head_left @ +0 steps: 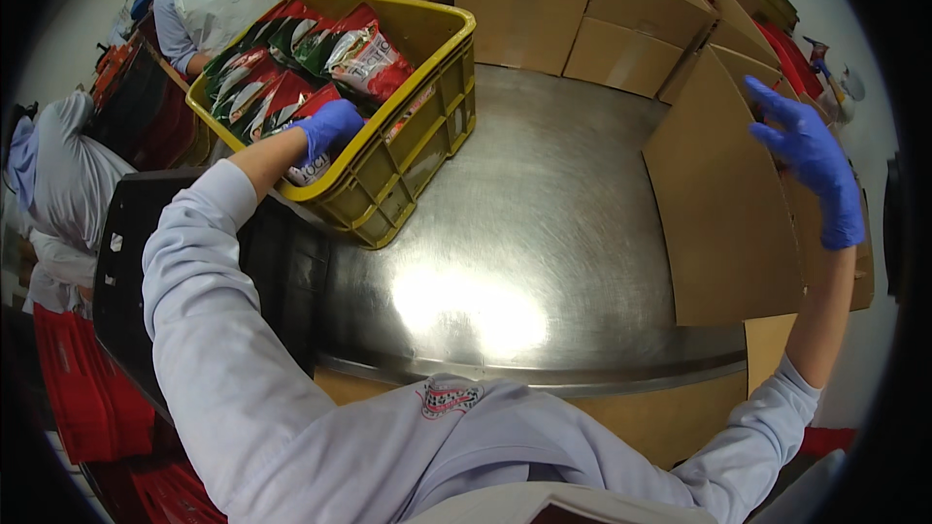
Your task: The person assembles cardboard boxes and packs red and green packaged food items from a yellow bin into the boxes. They fold the box flaps and move the filled boxes along the conveyor line.
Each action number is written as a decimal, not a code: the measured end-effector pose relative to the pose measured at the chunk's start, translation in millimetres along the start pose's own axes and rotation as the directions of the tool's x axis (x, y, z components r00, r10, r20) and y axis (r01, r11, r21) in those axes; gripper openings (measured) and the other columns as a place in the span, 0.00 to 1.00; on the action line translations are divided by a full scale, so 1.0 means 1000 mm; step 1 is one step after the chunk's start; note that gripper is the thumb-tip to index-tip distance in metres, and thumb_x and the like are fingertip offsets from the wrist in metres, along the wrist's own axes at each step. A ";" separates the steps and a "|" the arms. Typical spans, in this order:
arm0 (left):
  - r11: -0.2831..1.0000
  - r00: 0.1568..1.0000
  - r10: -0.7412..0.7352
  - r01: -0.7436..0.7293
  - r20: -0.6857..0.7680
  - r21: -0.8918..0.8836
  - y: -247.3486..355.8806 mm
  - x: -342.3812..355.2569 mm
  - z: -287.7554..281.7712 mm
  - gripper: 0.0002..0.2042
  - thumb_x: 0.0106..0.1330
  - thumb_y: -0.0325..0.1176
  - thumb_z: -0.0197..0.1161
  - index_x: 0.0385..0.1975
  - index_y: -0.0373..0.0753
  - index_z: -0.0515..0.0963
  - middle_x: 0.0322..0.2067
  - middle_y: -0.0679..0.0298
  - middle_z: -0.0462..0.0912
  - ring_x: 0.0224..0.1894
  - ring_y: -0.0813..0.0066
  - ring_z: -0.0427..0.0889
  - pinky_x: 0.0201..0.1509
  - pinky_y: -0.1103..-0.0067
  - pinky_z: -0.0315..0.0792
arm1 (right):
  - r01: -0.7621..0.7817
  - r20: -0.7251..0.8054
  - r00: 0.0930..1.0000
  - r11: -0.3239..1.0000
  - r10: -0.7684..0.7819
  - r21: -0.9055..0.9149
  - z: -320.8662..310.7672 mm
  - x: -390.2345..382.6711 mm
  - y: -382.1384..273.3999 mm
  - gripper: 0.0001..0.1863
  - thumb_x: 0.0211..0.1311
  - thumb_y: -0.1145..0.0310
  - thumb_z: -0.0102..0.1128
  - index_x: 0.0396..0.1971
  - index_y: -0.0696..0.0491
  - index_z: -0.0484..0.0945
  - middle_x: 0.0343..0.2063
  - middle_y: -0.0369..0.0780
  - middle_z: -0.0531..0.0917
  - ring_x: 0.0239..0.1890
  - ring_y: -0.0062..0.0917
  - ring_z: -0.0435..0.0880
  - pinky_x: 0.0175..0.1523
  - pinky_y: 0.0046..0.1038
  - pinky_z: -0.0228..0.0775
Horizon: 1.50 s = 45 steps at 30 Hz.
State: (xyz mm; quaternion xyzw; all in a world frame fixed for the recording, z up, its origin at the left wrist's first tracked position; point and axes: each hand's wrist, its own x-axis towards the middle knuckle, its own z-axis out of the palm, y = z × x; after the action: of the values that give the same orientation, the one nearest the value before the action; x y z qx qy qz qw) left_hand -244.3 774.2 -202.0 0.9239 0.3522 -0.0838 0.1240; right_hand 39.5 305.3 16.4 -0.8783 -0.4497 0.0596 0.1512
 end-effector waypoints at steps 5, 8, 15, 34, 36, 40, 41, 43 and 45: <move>0.915 0.925 0.355 -0.374 -0.135 -0.155 0.024 -0.016 -0.019 0.17 0.61 0.44 0.47 0.36 0.37 0.76 0.35 0.49 0.78 0.38 0.48 0.76 0.42 0.67 0.70 | 0.148 0.085 0.986 0.988 -0.144 -0.047 0.057 0.040 -0.069 0.28 0.55 0.67 0.58 0.57 0.51 0.62 0.55 0.42 0.68 0.57 0.29 0.67 0.60 0.28 0.59; 0.928 0.918 0.366 -0.348 -0.152 0.133 0.066 -0.024 -0.081 0.15 0.61 0.42 0.53 0.32 0.35 0.78 0.28 0.52 0.79 0.30 0.75 0.76 0.38 0.77 0.69 | 0.352 -0.082 0.934 0.934 -0.346 0.065 0.113 0.075 -0.117 0.31 0.52 0.61 0.61 0.57 0.48 0.63 0.55 0.43 0.68 0.56 0.35 0.68 0.59 0.30 0.60; 0.854 0.817 0.333 -0.473 -0.471 -0.216 0.153 -0.108 -0.208 0.15 0.58 0.43 0.58 0.32 0.36 0.75 0.26 0.61 0.77 0.29 0.79 0.75 0.33 0.79 0.70 | 0.554 -0.771 0.407 0.803 -0.490 -0.219 0.133 0.111 -0.210 0.49 0.37 0.52 0.69 0.58 0.54 0.53 0.53 0.48 0.67 0.55 0.39 0.68 0.60 0.35 0.55; 0.999 0.982 0.030 -0.034 0.184 0.021 -0.042 -0.001 -0.016 0.45 0.33 0.66 0.66 0.38 0.24 0.72 0.40 0.44 0.76 0.43 0.59 0.77 0.47 0.71 0.70 | -0.378 0.144 0.915 0.926 0.376 -0.013 0.318 -0.019 0.044 0.64 0.24 0.47 0.74 0.62 0.54 0.46 0.59 0.51 0.57 0.57 0.46 0.61 0.59 0.55 0.47; 0.998 0.988 0.022 -0.029 0.150 0.047 -0.025 -0.001 -0.016 0.40 0.38 0.62 0.66 0.39 0.27 0.72 0.40 0.45 0.76 0.43 0.58 0.77 0.47 0.71 0.69 | -0.416 0.080 0.894 0.884 0.440 -0.213 0.317 -0.015 0.024 0.64 0.27 0.47 0.73 0.63 0.54 0.42 0.61 0.51 0.52 0.63 0.45 0.52 0.62 0.54 0.41; 0.913 0.916 0.398 -0.400 -0.045 -0.084 0.021 -0.025 -0.033 0.17 0.49 0.41 0.64 0.38 0.41 0.76 0.31 0.52 0.80 0.36 0.57 0.79 0.38 0.71 0.71 | 0.143 -0.013 0.989 0.938 -0.147 0.316 0.328 0.002 -0.084 0.59 0.37 0.54 0.71 0.64 0.52 0.37 0.64 0.49 0.37 0.67 0.42 0.34 0.65 0.48 0.31; 0.883 0.875 0.460 -0.469 -0.152 -0.025 0.034 -0.030 -0.040 0.16 0.48 0.40 0.66 0.36 0.41 0.77 0.30 0.54 0.80 0.34 0.59 0.79 0.38 0.72 0.71 | 0.311 -0.071 0.948 0.856 -0.310 0.414 0.329 0.011 -0.123 0.59 0.38 0.56 0.71 0.64 0.52 0.36 0.64 0.50 0.36 0.67 0.42 0.31 0.66 0.46 0.31; 0.997 0.992 0.005 -0.015 -0.123 -0.075 0.045 -0.038 -0.074 0.17 0.47 0.42 0.68 0.31 0.36 0.78 0.24 0.61 0.81 0.24 0.76 0.77 0.32 0.78 0.71 | 0.591 -0.314 0.806 0.648 -0.503 0.480 0.317 0.024 -0.192 0.60 0.35 0.55 0.72 0.63 0.54 0.37 0.63 0.55 0.36 0.66 0.49 0.34 0.63 0.53 0.34; 0.907 0.962 -0.054 -0.065 -0.269 -0.415 0.040 -0.055 -0.108 0.22 0.44 0.51 0.68 0.29 0.37 0.80 0.22 0.61 0.81 0.22 0.75 0.80 0.30 0.78 0.73 | 0.564 -0.310 0.824 0.738 -0.474 0.370 0.308 0.042 -0.248 0.66 0.30 0.48 0.72 0.63 0.56 0.35 0.61 0.60 0.36 0.64 0.57 0.35 0.60 0.57 0.39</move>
State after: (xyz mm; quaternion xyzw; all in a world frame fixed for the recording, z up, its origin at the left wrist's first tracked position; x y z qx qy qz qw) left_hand -251.0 741.5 -78.3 0.8790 0.3731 0.1230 0.2702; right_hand -201.2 540.4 -194.9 -0.6597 -0.6340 0.0298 0.4024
